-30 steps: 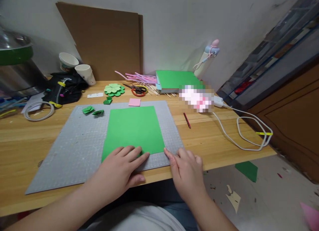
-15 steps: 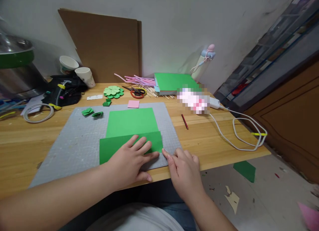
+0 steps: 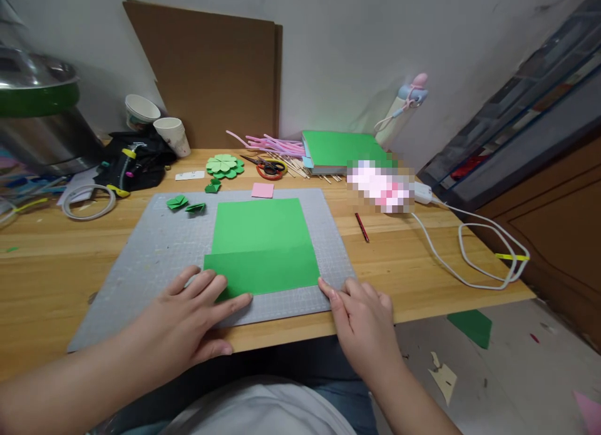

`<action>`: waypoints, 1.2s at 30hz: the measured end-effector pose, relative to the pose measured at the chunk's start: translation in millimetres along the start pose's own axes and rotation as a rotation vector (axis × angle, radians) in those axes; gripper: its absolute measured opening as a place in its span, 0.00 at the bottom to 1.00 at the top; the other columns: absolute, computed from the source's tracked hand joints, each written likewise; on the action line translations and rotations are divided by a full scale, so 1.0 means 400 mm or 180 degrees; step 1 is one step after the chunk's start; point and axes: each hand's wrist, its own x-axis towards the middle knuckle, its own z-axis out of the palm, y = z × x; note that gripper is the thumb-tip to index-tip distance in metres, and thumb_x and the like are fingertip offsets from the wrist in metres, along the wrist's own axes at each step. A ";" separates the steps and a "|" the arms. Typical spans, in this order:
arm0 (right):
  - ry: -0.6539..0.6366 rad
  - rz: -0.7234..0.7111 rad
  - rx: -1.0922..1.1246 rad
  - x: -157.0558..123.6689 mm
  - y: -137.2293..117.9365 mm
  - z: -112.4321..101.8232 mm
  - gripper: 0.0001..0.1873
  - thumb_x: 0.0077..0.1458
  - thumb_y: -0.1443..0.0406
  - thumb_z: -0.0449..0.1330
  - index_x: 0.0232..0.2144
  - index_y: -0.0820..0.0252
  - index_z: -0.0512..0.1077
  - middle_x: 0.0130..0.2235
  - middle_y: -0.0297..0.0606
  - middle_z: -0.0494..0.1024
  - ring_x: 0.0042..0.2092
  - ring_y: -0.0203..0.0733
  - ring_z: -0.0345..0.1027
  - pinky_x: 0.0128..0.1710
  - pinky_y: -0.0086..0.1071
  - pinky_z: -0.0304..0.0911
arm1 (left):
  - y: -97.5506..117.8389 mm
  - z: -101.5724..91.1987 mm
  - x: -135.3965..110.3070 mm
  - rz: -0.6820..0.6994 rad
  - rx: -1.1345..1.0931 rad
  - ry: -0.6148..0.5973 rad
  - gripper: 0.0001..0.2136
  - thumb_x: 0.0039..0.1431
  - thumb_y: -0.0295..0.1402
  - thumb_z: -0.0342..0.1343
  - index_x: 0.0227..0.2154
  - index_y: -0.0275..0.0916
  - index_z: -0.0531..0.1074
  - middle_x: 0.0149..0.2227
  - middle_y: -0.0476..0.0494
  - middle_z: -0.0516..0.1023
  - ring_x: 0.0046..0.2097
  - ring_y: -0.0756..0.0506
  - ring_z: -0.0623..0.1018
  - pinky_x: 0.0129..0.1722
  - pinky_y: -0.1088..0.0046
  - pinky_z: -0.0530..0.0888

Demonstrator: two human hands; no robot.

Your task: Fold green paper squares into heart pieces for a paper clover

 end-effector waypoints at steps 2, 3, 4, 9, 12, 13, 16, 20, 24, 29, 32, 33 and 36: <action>-0.0014 -0.0007 -0.0007 -0.001 -0.001 -0.001 0.23 0.65 0.60 0.40 0.51 0.48 0.71 0.30 0.37 0.69 0.36 0.44 0.63 0.35 0.37 0.50 | -0.011 0.002 -0.034 -0.0104 0.0051 -0.0018 0.23 0.56 0.50 0.53 0.54 0.51 0.66 0.41 0.43 0.71 0.47 0.37 0.67 0.52 0.54 0.57; -0.0022 -0.0015 -0.0008 -0.001 -0.001 -0.002 0.23 0.65 0.59 0.40 0.51 0.48 0.71 0.30 0.37 0.69 0.36 0.45 0.63 0.35 0.37 0.50 | -0.016 0.004 -0.050 -0.0154 0.0092 -0.0017 0.23 0.56 0.49 0.54 0.54 0.51 0.65 0.41 0.42 0.71 0.47 0.36 0.67 0.51 0.54 0.57; -0.0026 -0.0022 -0.0006 -0.001 -0.001 -0.003 0.23 0.65 0.59 0.40 0.51 0.49 0.72 0.30 0.37 0.69 0.36 0.45 0.63 0.35 0.37 0.50 | -0.020 0.005 -0.065 -0.0202 0.0142 -0.0010 0.23 0.55 0.48 0.55 0.54 0.52 0.65 0.41 0.42 0.71 0.47 0.36 0.67 0.51 0.54 0.57; -0.0073 -0.0059 0.0021 0.005 0.006 -0.007 0.22 0.65 0.59 0.41 0.50 0.48 0.72 0.29 0.36 0.69 0.36 0.44 0.64 0.35 0.37 0.50 | -0.046 0.007 -0.127 -0.0385 0.0259 0.0072 0.21 0.55 0.45 0.56 0.53 0.55 0.66 0.42 0.42 0.72 0.46 0.36 0.69 0.50 0.54 0.59; -0.0055 -0.0115 0.0032 0.018 0.002 -0.013 0.22 0.64 0.59 0.42 0.46 0.49 0.75 0.28 0.36 0.69 0.36 0.44 0.65 0.36 0.38 0.50 | -0.063 0.003 -0.153 -0.0499 0.0157 0.0124 0.20 0.55 0.46 0.55 0.52 0.56 0.68 0.39 0.44 0.73 0.42 0.37 0.70 0.45 0.57 0.61; -0.0031 -0.0136 0.0025 0.024 -0.002 -0.015 0.22 0.64 0.59 0.42 0.43 0.50 0.76 0.28 0.36 0.69 0.36 0.44 0.65 0.37 0.38 0.49 | -0.067 0.000 -0.159 -0.0556 0.0103 0.0127 0.19 0.55 0.46 0.55 0.51 0.57 0.68 0.38 0.45 0.73 0.40 0.38 0.70 0.43 0.59 0.62; 0.0034 -0.0153 -0.0058 0.045 -0.020 -0.024 0.23 0.64 0.60 0.43 0.33 0.53 0.77 0.28 0.36 0.70 0.35 0.43 0.65 0.38 0.38 0.48 | -0.063 -0.017 -0.163 -0.0718 -0.0069 0.0090 0.15 0.56 0.45 0.55 0.48 0.57 0.71 0.33 0.47 0.73 0.35 0.41 0.71 0.38 0.62 0.64; 0.0037 -0.0160 -0.0389 0.084 -0.052 -0.038 0.22 0.62 0.61 0.47 0.20 0.57 0.73 0.27 0.36 0.70 0.34 0.43 0.65 0.36 0.38 0.46 | -0.005 -0.029 -0.119 -0.0890 -0.0453 0.0196 0.11 0.61 0.43 0.49 0.36 0.48 0.76 0.33 0.46 0.73 0.36 0.41 0.72 0.38 0.60 0.67; 0.0143 -0.0063 -0.0660 0.119 -0.097 -0.044 0.15 0.57 0.58 0.53 0.22 0.58 0.69 0.30 0.38 0.70 0.37 0.47 0.64 0.36 0.38 0.46 | 0.072 0.009 -0.044 -0.0555 -0.0833 0.0516 0.20 0.61 0.38 0.51 0.56 0.41 0.64 0.56 0.41 0.69 0.53 0.39 0.69 0.51 0.58 0.67; 0.0319 -0.0169 -0.0062 0.122 -0.164 0.003 0.13 0.51 0.56 0.59 0.33 0.57 0.62 0.37 0.39 0.68 0.41 0.49 0.62 0.39 0.39 0.50 | 0.098 0.062 -0.005 -0.0573 -0.0811 0.0376 0.22 0.61 0.37 0.52 0.56 0.37 0.64 0.57 0.40 0.69 0.54 0.38 0.69 0.53 0.56 0.67; 0.0253 -0.0042 0.0145 0.110 -0.172 0.040 0.13 0.50 0.59 0.59 0.33 0.56 0.59 0.38 0.39 0.66 0.42 0.49 0.60 0.41 0.40 0.51 | 0.089 0.073 -0.010 -0.0533 -0.0767 0.0412 0.22 0.60 0.35 0.53 0.57 0.38 0.63 0.58 0.42 0.69 0.55 0.39 0.70 0.52 0.56 0.68; 0.0209 0.0021 0.0179 0.107 -0.167 0.048 0.12 0.51 0.59 0.59 0.32 0.56 0.58 0.37 0.38 0.66 0.41 0.49 0.60 0.40 0.40 0.51 | 0.086 0.075 -0.013 -0.0518 -0.0750 0.0423 0.22 0.60 0.35 0.53 0.57 0.39 0.63 0.58 0.43 0.68 0.55 0.40 0.70 0.52 0.56 0.68; 0.0069 0.0146 0.0283 0.105 -0.132 0.054 0.11 0.52 0.61 0.57 0.31 0.56 0.56 0.37 0.38 0.64 0.40 0.49 0.59 0.39 0.40 0.52 | 0.079 0.079 -0.016 -0.0490 -0.0695 0.0458 0.22 0.61 0.34 0.52 0.58 0.40 0.61 0.58 0.45 0.68 0.55 0.41 0.70 0.52 0.57 0.69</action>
